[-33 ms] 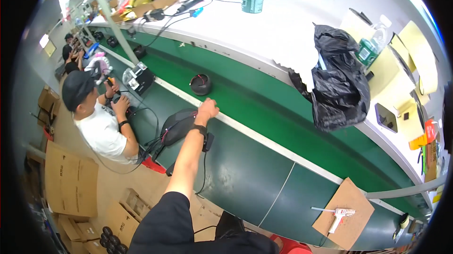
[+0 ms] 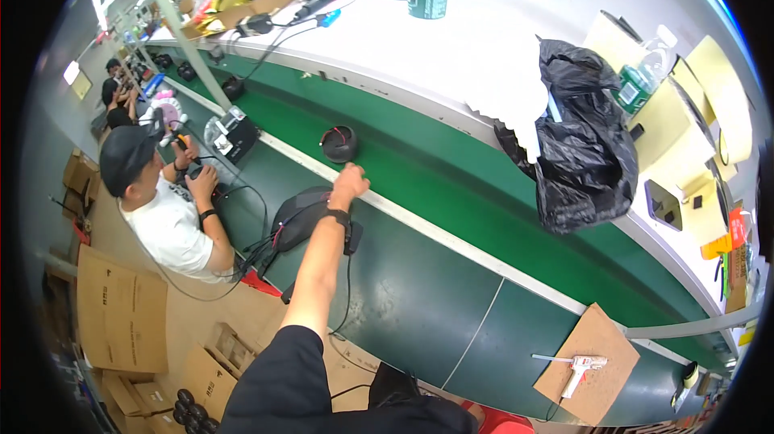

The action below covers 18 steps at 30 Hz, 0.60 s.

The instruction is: Using a hot glue gun to secure wires inside black circular plastic components on an assembly line.

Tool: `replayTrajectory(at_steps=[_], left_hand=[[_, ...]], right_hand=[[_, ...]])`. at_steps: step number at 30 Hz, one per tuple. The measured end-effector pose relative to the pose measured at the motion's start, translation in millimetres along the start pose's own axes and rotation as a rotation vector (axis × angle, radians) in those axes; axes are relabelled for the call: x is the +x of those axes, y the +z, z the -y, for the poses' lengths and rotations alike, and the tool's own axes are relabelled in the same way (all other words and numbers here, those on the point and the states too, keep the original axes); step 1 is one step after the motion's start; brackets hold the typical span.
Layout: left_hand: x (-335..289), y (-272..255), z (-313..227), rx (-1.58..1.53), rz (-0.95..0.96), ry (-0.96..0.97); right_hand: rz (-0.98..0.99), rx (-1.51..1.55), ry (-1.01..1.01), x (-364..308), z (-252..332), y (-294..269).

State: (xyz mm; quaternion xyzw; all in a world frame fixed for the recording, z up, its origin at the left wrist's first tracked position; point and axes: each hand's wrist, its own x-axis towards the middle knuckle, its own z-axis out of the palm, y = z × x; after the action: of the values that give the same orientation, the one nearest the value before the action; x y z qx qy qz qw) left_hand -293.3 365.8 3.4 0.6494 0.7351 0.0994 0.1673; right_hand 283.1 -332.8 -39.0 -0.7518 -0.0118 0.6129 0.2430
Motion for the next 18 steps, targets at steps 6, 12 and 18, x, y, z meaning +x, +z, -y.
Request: replayTrajectory(at_steps=[6, 12, 18], left_hand=[[75, 21, 1, -0.018, -0.027, -0.135], [88, 20, 22, -0.010, -0.098, -0.104], [65, 21, -9, -0.004, -0.182, 0.034]], right_hand=[[-0.157, 0.073, 0.097, 3, -70, -58], [-0.030, 0.144, -0.072, 27, -86, -63], [-0.192, 0.107, -0.149, 3, -9, -40]])
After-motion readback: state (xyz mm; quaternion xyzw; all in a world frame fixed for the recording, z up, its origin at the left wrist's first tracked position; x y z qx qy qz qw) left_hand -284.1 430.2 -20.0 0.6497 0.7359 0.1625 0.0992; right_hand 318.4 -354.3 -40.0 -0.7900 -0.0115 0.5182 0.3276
